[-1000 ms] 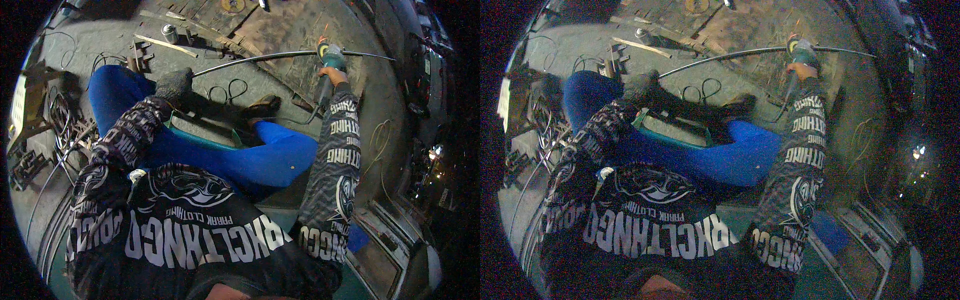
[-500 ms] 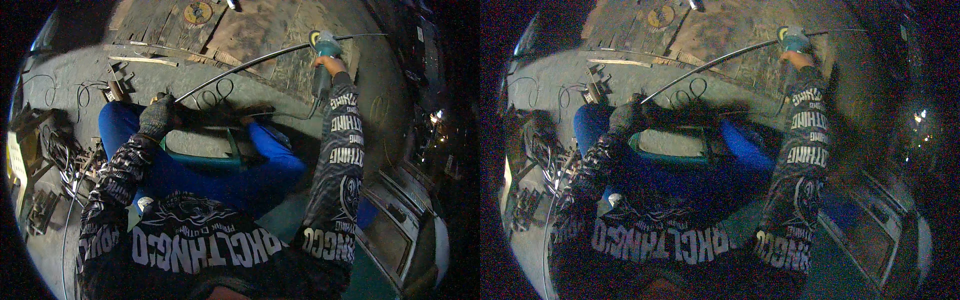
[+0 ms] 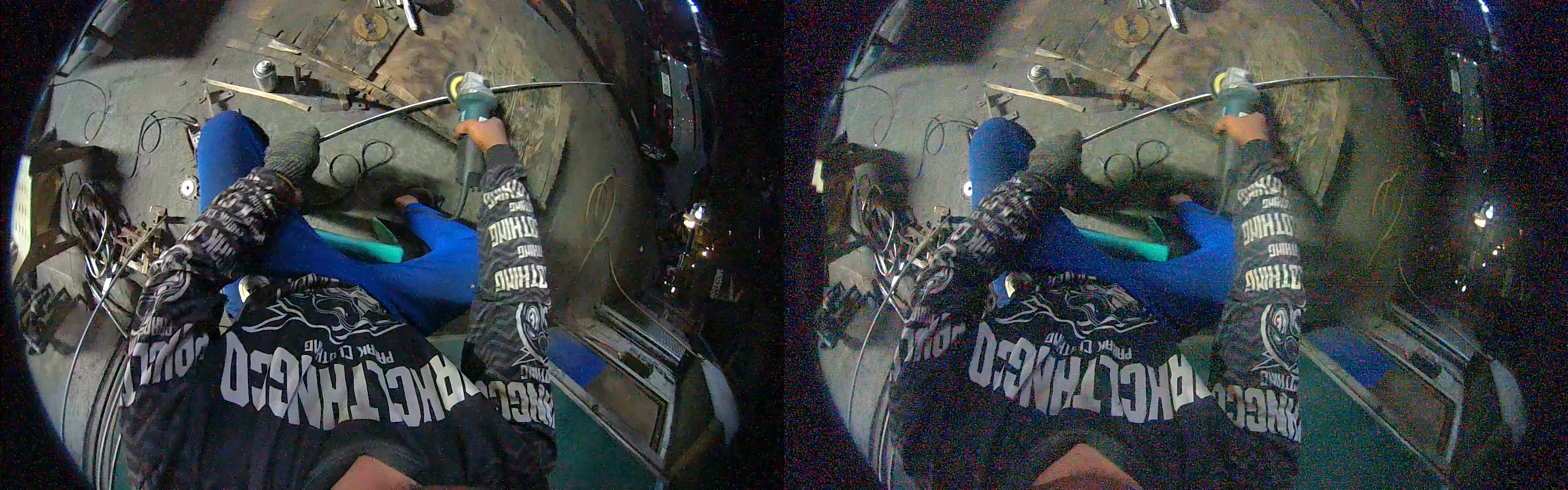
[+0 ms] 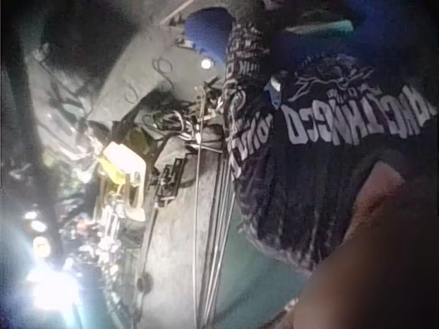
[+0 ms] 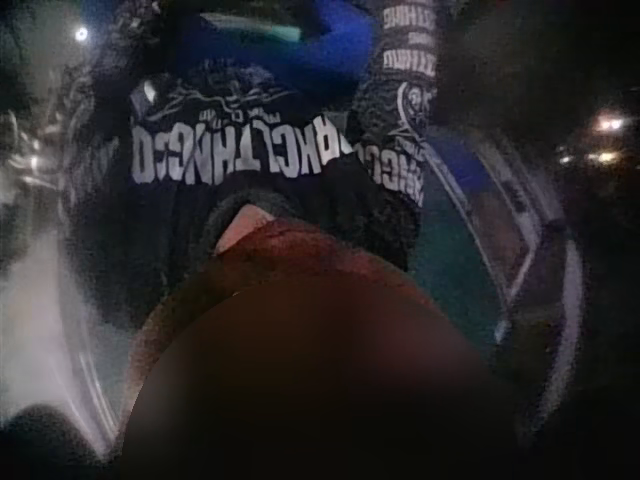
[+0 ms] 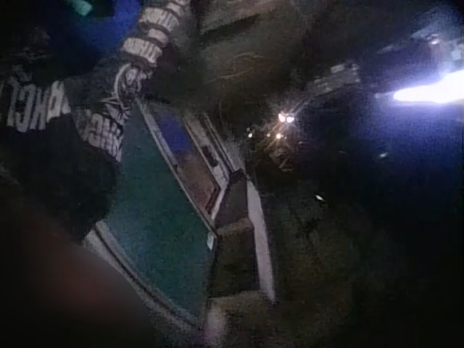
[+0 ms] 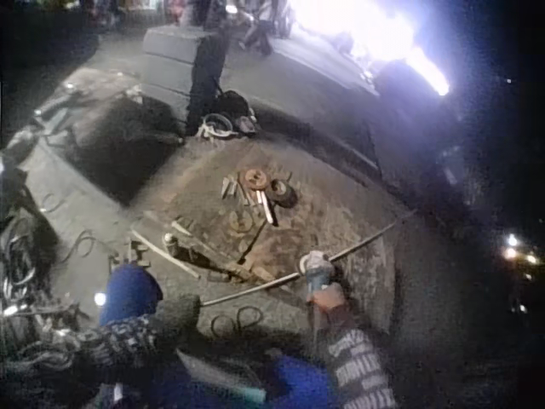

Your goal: The person sits on the floor and uses an angle grinder to smooth a long metal rod, holding it with the left hand and moving the grinder along its length. The person repeatedly repositions the rod and continues grinding different sections.

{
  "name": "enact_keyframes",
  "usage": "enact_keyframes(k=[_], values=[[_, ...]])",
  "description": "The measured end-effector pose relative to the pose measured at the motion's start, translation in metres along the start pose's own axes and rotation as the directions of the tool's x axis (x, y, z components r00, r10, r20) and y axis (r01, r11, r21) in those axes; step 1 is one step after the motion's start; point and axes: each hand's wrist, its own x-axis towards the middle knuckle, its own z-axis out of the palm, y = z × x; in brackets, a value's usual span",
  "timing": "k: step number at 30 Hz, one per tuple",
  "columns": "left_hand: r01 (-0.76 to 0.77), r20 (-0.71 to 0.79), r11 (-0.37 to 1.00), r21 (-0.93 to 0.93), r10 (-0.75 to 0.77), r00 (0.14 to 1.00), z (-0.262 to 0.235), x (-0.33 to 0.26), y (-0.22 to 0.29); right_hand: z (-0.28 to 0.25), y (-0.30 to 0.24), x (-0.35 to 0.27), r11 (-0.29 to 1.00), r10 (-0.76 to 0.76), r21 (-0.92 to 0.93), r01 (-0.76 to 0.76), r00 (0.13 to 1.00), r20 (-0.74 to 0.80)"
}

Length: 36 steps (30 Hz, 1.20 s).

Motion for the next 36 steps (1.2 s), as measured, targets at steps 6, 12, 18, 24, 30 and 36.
enact_keyframes(k=[6,12,18,24,30,36], values=[[-0.035,0.029,0.999,-0.007,0.035,0.999,0.011,-0.016,0.0,0.041,-0.03,-0.09,0.996,-0.037,0.075,0.039,0.999,-0.034],[-0.065,0.056,0.998,0.026,0.063,0.996,-0.003,-0.034,0.002,0.07,-0.043,-0.156,0.968,-0.216,0.138,0.211,0.976,0.026],[-0.013,0.03,0.993,-0.116,0.017,0.999,-0.006,-0.046,0.011,0.092,-0.028,-0.171,0.892,-0.255,0.378,0.248,0.966,-0.031],[-0.215,-0.087,0.959,-0.183,0.202,0.975,0.0,-0.045,0.002,0.109,0.013,-0.147,0.525,-0.329,0.804,0.28,0.938,-0.111],[-0.379,-0.154,0.925,-0.001,0.374,0.914,0.012,-0.014,-0.015,0.117,0.052,-0.133,0.161,-0.289,0.985,0.061,0.957,-0.012],[-0.484,-0.246,0.843,0.233,0.533,0.81,0.013,-0.034,-0.024,0.111,0.05,-0.148,0.003,-0.261,0.999,0.035,0.965,-0.033]])
